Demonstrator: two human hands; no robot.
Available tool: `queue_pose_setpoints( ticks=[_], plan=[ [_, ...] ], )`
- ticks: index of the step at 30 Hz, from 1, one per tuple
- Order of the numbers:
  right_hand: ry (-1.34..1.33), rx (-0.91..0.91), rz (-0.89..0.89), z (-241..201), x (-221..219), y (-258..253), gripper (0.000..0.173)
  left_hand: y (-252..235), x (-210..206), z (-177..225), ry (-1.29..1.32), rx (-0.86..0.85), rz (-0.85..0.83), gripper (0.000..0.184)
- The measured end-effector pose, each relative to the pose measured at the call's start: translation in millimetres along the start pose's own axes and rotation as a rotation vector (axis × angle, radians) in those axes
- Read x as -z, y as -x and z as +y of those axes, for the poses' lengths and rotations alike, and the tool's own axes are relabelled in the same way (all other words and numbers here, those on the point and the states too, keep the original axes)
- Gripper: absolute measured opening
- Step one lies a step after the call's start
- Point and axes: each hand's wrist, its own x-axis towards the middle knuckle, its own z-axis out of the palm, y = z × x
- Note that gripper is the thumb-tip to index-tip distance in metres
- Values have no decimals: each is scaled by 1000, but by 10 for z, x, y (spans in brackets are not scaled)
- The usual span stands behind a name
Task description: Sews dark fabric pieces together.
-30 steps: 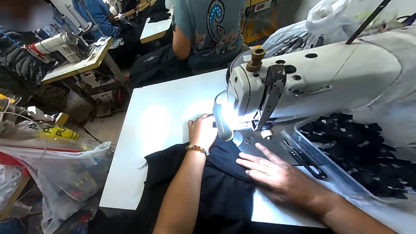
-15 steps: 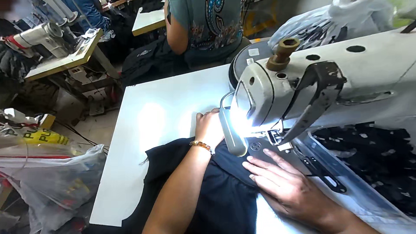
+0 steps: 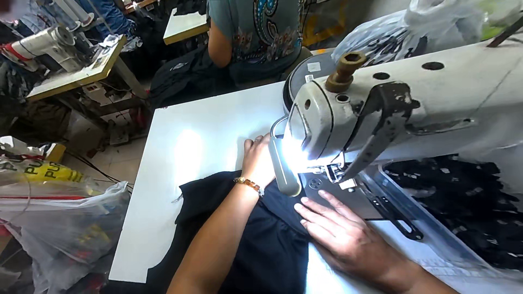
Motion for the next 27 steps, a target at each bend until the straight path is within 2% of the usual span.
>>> queue_pose_setpoints(
  ticks=[3,5,6,9,13,27],
  plan=[
    [14,9,-2,-30,2,-24,29,359,-17,99,-48,-19,190,49],
    [10,8,5,-43,1,-17,29,759,-83,190,-83,-26,222,43],
    [7,7,12,-46,-2,-12,29,897,-154,199,-108,-16,198,37],
    [-23,18,14,-44,8,25,29,1123,-268,156,-216,26,-5,51],
    [-39,28,21,-36,20,24,29,1118,-250,135,-215,66,1,59],
    [-26,19,52,27,-42,-38,27,950,-169,107,-168,96,-1,55]
  ],
)
